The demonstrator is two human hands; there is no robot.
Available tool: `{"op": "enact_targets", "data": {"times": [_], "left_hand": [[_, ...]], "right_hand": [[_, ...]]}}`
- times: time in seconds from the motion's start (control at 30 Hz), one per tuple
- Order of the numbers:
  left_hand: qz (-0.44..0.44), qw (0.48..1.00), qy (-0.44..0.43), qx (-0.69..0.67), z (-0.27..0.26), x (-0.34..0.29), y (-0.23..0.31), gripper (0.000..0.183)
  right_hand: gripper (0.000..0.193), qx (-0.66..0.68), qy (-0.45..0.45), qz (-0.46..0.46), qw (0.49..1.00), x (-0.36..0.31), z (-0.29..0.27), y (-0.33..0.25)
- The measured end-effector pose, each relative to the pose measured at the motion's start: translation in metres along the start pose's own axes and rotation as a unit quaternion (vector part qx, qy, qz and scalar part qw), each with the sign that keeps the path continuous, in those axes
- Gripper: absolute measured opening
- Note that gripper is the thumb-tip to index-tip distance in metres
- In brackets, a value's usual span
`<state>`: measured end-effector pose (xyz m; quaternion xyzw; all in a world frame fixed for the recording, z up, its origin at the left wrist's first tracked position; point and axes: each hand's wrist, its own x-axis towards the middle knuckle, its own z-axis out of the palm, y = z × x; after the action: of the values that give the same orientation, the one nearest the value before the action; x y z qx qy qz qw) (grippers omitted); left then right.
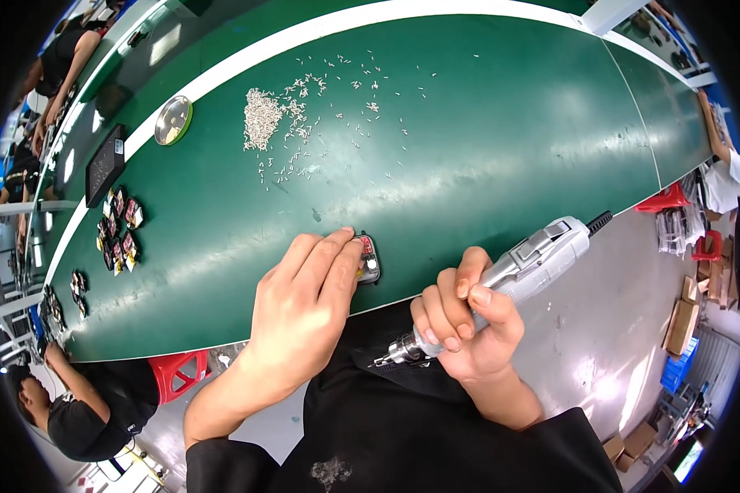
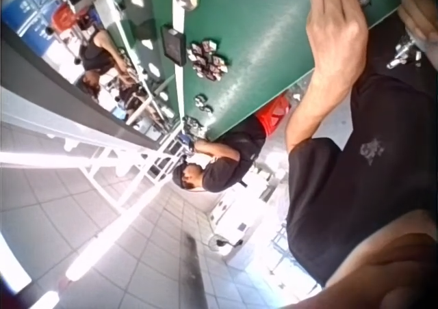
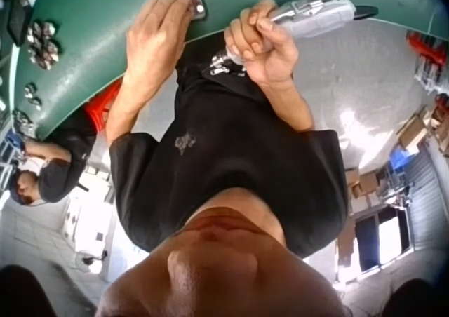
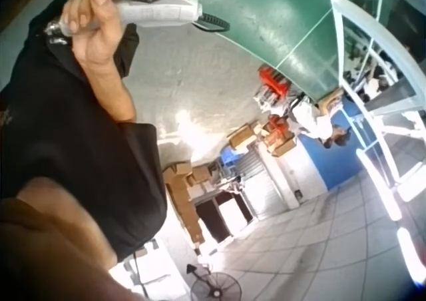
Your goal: Use an electric screwdriver to assemble small components on a factory production line.
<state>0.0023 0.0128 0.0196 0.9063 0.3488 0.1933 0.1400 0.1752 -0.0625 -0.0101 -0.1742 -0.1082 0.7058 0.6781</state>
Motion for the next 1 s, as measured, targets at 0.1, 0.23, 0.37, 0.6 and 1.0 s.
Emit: {"op": "enact_targets", "data": {"times": [0.1,0.23,0.37,0.6,1.0], "left_hand": [[0.011,1.0,0.013,0.005,0.008,0.004,0.001,0.038],[0.042,0.999,0.004,0.013,0.011,0.008,0.009,0.041],[0.09,0.995,0.035,0.024,0.021,0.007,0.011,0.038],[0.106,0.99,0.052,0.071,0.024,0.004,0.017,0.033],[0.11,0.991,-0.03,0.067,0.017,-0.003,0.014,0.04]], "right_hand": [[0.003,-0.019,0.043,0.006,0.999,-0.004,0.007,0.01],[0.007,-0.057,0.121,0.033,0.991,-0.005,0.012,0.02],[0.008,-0.088,0.132,0.02,0.987,-0.006,0.008,0.025],[0.007,-0.082,0.118,0.02,0.989,-0.008,0.004,0.023],[0.013,-0.238,-0.129,-0.073,0.96,0.042,0.018,-0.07]]}}
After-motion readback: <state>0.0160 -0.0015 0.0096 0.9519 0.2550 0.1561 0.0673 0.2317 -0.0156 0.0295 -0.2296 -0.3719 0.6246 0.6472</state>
